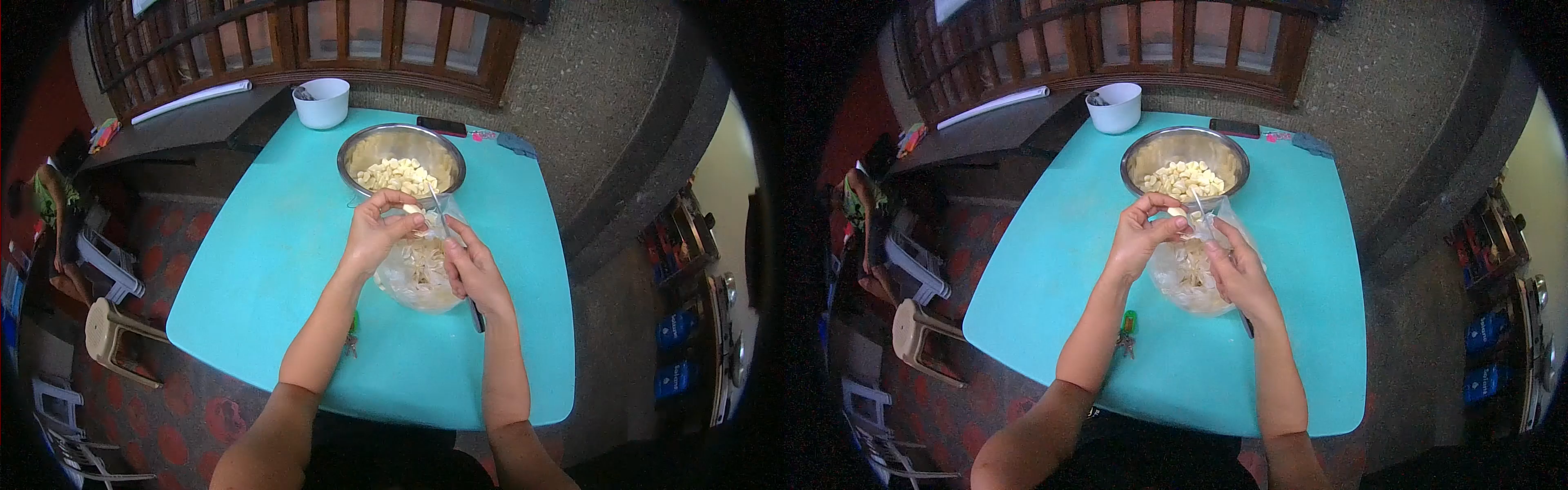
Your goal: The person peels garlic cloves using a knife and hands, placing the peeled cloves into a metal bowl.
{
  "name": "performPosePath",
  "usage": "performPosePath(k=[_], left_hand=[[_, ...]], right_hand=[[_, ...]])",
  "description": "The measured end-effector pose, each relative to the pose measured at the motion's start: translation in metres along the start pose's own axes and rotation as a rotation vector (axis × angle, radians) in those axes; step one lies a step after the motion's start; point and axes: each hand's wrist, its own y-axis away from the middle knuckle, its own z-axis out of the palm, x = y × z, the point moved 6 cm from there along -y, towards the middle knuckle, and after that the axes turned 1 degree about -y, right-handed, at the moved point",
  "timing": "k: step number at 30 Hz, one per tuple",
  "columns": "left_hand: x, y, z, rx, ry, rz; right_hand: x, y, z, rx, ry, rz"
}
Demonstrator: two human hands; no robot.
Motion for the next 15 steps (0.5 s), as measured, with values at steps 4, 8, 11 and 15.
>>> performPosePath(k=[4, 8, 11, 15], left_hand=[[-0.008, 0.001, 0.006, -0.067, -0.046, -0.001], [-0.013, 0.002, 0.013, -0.151, -0.054, -0.004], [-0.014, 0.002, 0.014, -0.144, -0.052, -0.017], [-0.021, -0.002, 0.007, -0.126, -0.066, -0.057]], right_hand=[[0.011, -0.013, -0.004, 0.090, 0.151, -0.220], [0.014, -0.015, -0.005, 0.125, 0.184, -0.295], [0.020, -0.018, -0.007, 0.162, 0.133, -0.311], [0.018, -0.017, -0.008, 0.138, 0.167, -0.299]])
